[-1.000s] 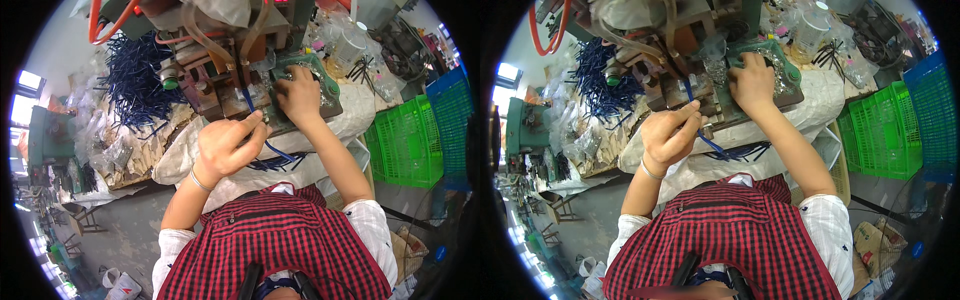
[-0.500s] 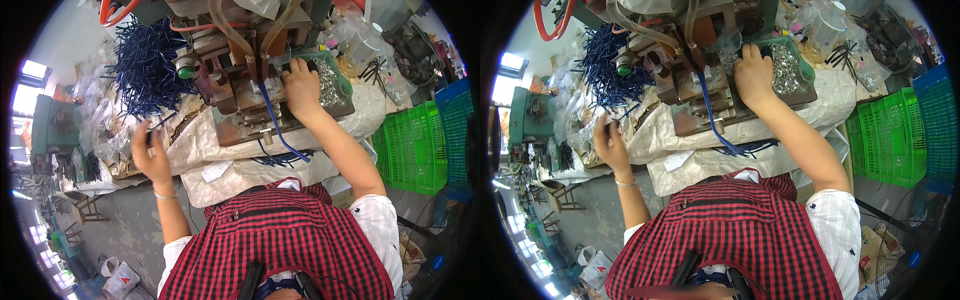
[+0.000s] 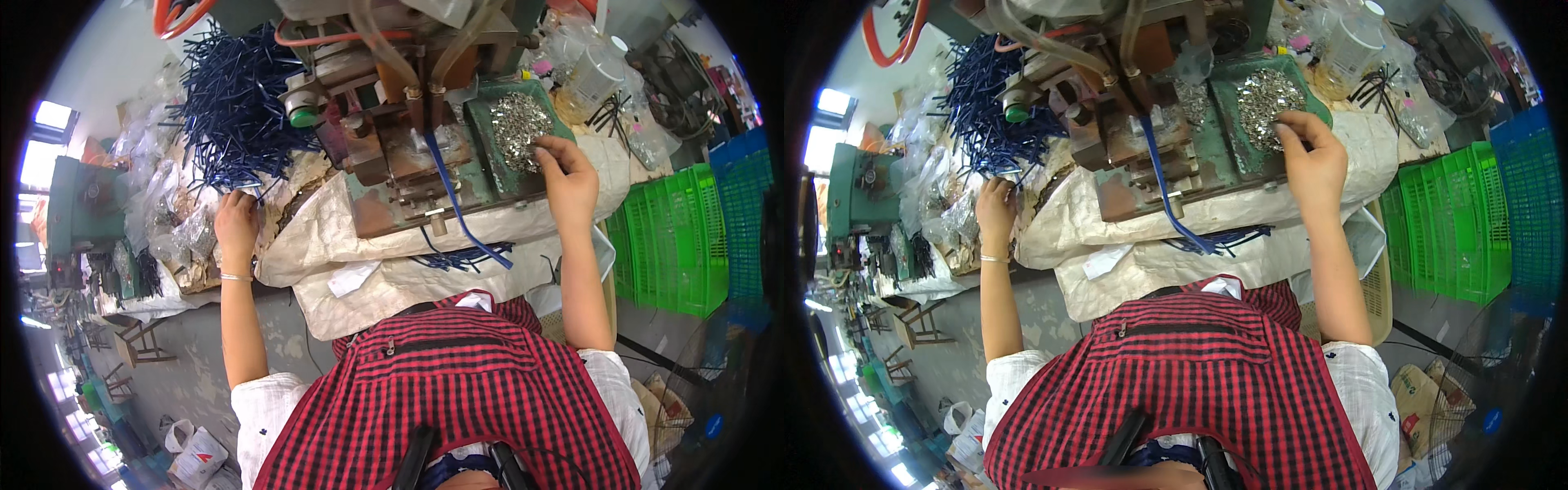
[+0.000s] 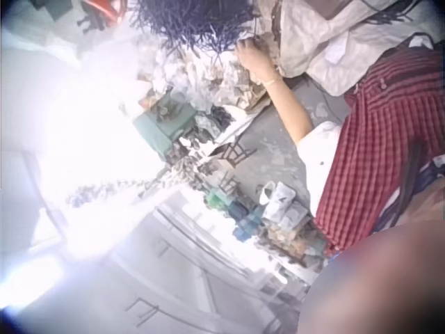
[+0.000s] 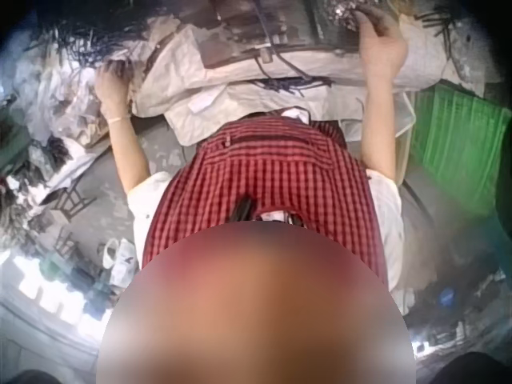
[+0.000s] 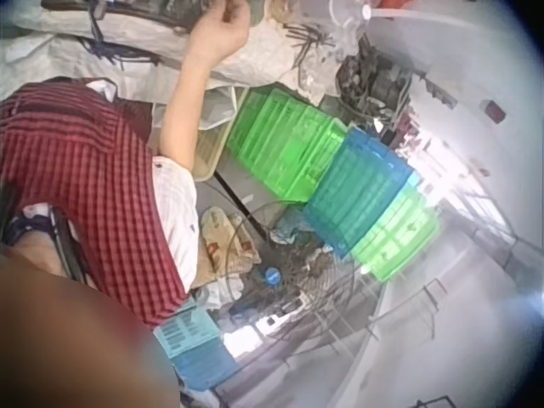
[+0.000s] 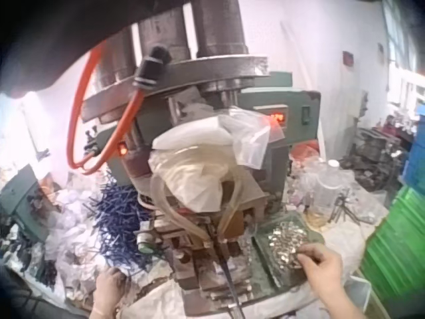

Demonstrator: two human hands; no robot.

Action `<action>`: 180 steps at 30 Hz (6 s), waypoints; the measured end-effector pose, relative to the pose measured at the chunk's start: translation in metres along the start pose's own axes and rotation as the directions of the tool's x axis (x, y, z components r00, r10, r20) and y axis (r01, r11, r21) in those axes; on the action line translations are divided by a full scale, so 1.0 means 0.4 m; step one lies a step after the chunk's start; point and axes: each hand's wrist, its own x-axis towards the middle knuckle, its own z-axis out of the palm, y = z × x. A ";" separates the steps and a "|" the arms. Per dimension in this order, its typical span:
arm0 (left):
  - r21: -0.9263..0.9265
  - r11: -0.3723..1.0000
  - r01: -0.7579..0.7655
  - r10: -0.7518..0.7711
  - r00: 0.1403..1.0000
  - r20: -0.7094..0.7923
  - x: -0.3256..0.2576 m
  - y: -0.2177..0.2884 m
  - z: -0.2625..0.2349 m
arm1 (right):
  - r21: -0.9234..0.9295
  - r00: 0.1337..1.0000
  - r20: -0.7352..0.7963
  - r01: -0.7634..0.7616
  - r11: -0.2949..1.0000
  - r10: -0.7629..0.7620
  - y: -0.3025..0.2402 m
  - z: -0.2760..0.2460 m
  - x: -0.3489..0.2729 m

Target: The person repeatedly picks up blue wire pieces and small metal components, inserts them into a press machine, and operates the lever to assemble them. The person also wipes the machine surface with a white cloth during the process.

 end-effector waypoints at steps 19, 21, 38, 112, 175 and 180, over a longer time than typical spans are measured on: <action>-0.901 0.231 -0.368 -0.299 0.854 -0.426 0.193 0.501 -0.403 | 0.643 0.958 0.276 -0.125 0.756 -0.077 -0.257 0.212 0.004; -0.870 0.278 -0.407 -0.303 0.823 -0.481 0.185 0.519 -0.395 | 0.617 0.944 0.329 -0.196 0.762 -0.024 -0.305 0.194 -0.022; -0.263 0.587 -0.766 0.389 0.551 -0.738 0.156 0.626 -0.239 | -0.629 0.837 0.099 0.472 0.618 -0.539 0.112 0.048 0.094; -0.978 0.197 0.072 -0.529 0.847 -0.044 0.004 0.519 -0.102 | -0.331 0.985 -0.062 0.134 0.934 -0.163 0.092 0.043 0.082; -0.980 -0.137 -0.146 -0.139 0.982 -0.127 0.162 0.553 -0.436 | 0.410 0.913 0.314 0.117 0.905 -0.260 -0.300 0.165 -0.059; -0.445 -0.551 0.706 0.399 0.692 0.602 0.128 0.651 -0.381 | -0.534 0.971 0.111 0.238 0.811 -0.212 -0.114 -0.039 -0.021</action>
